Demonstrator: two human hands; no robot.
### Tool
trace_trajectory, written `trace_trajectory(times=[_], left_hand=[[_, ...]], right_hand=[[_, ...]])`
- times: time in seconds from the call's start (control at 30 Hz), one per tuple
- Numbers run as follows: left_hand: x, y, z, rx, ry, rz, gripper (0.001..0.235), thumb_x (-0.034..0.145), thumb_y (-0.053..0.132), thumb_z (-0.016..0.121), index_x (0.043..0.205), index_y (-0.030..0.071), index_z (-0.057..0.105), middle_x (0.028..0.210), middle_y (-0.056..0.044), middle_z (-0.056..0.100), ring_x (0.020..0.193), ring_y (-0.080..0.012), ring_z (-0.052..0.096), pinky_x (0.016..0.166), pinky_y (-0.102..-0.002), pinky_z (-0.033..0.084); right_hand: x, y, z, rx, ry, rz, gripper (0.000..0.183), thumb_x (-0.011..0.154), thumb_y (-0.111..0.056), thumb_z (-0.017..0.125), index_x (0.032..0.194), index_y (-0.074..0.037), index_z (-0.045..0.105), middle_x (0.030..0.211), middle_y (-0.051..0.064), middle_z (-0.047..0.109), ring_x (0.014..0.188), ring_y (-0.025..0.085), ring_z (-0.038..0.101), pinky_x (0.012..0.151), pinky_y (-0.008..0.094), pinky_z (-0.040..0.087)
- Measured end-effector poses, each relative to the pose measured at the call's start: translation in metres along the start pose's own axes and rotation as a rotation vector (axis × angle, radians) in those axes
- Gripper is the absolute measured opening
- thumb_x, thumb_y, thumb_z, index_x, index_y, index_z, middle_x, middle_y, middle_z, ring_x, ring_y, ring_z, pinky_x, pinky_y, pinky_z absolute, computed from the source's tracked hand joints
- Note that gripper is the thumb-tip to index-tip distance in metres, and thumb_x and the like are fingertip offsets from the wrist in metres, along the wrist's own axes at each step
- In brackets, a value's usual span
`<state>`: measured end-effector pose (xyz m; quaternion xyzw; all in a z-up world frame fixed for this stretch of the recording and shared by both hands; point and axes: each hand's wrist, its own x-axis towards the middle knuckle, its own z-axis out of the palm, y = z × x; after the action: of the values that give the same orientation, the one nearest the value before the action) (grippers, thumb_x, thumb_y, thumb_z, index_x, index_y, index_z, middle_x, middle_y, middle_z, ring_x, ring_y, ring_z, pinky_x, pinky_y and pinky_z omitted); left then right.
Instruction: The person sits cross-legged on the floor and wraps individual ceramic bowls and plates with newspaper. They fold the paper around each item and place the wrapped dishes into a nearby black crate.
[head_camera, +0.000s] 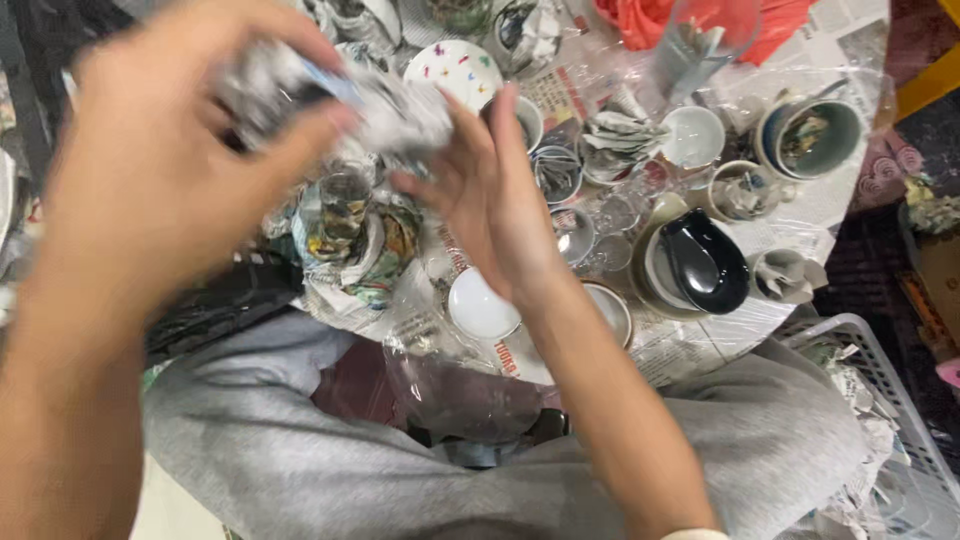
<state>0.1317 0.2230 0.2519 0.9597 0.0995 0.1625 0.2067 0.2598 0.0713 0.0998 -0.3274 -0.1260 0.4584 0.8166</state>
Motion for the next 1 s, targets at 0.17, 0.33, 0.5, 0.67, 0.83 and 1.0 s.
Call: trace_trajectory(times=[0.17, 0.33, 0.5, 0.67, 0.83, 1.0], left_hand=[[0.045, -0.065, 0.028, 0.250, -0.069, -0.057, 0.032, 0.086, 0.025, 0.089, 0.111, 0.009, 0.076, 0.086, -0.020, 0.070, 0.080, -0.0356, 0.069, 0.075, -0.044, 0.054], [0.061, -0.142, 0.093, 0.286, -0.392, -0.281, 0.045, 0.075, 0.034, 0.092, 0.114, 0.015, 0.080, 0.090, -0.022, 0.074, 0.084, -0.0360, 0.072, 0.081, -0.045, 0.056], [0.080, -0.169, 0.135, 0.254, -0.667, -0.543, 0.055, 0.064, 0.026, 0.095, 0.114, 0.008, 0.079, 0.089, -0.019, 0.078, 0.072, -0.0306, 0.077, 0.069, -0.042, 0.062], [0.077, -0.173, 0.161, 0.331, -0.779, -0.648, 0.066, 0.058, 0.027, 0.101, 0.115, 0.004, 0.075, 0.091, -0.018, 0.077, 0.067, -0.0306, 0.075, 0.061, -0.042, 0.063], [0.072, -0.178, 0.157, 0.305, -0.799, -0.619, 0.067, 0.063, 0.040, 0.098, 0.112, -0.001, 0.077, 0.095, -0.021, 0.078, 0.071, -0.0317, 0.077, 0.064, -0.042, 0.063], [0.073, -0.191, 0.157, 0.217, -0.830, -0.754, 0.061, 0.071, 0.047, 0.088, 0.117, 0.008, 0.077, 0.095, -0.021, 0.076, 0.072, -0.0308, 0.076, 0.068, -0.049, 0.059]], right_hand=[[-0.019, -0.016, -0.008, -0.383, 0.091, -0.026, 0.071, 0.104, -0.055, 0.037, 0.151, -0.002, 0.044, 0.141, 0.016, 0.060, 0.130, 0.024, 0.059, 0.109, 0.042, 0.048], [-0.067, -0.028, -0.044, -0.702, 0.018, -0.021, 0.049, 0.109, -0.038, 0.046, 0.139, -0.001, 0.057, 0.128, 0.014, 0.068, 0.117, 0.020, 0.067, 0.099, 0.034, 0.054], [-0.101, -0.053, -0.069, -0.704, 0.044, -0.150, 0.036, 0.110, -0.026, 0.054, 0.133, 0.000, 0.063, 0.121, 0.011, 0.072, 0.112, 0.017, 0.067, 0.098, 0.032, 0.054], [-0.116, -0.043, -0.072, -1.110, 0.050, -0.199, 0.026, 0.101, -0.020, 0.065, 0.119, -0.003, 0.071, 0.113, 0.009, 0.077, 0.101, 0.018, 0.073, 0.090, 0.033, 0.057], [-0.114, -0.036, -0.062, -1.320, -0.170, -0.302, 0.023, 0.097, -0.018, 0.070, 0.113, -0.002, 0.072, 0.113, 0.013, 0.073, 0.103, 0.028, 0.073, 0.089, 0.037, 0.057], [-0.111, -0.031, -0.059, -1.509, -0.232, -0.201, 0.022, 0.093, -0.023, 0.072, 0.106, -0.006, 0.074, 0.104, 0.011, 0.073, 0.089, 0.030, 0.072, 0.079, 0.040, 0.057]])
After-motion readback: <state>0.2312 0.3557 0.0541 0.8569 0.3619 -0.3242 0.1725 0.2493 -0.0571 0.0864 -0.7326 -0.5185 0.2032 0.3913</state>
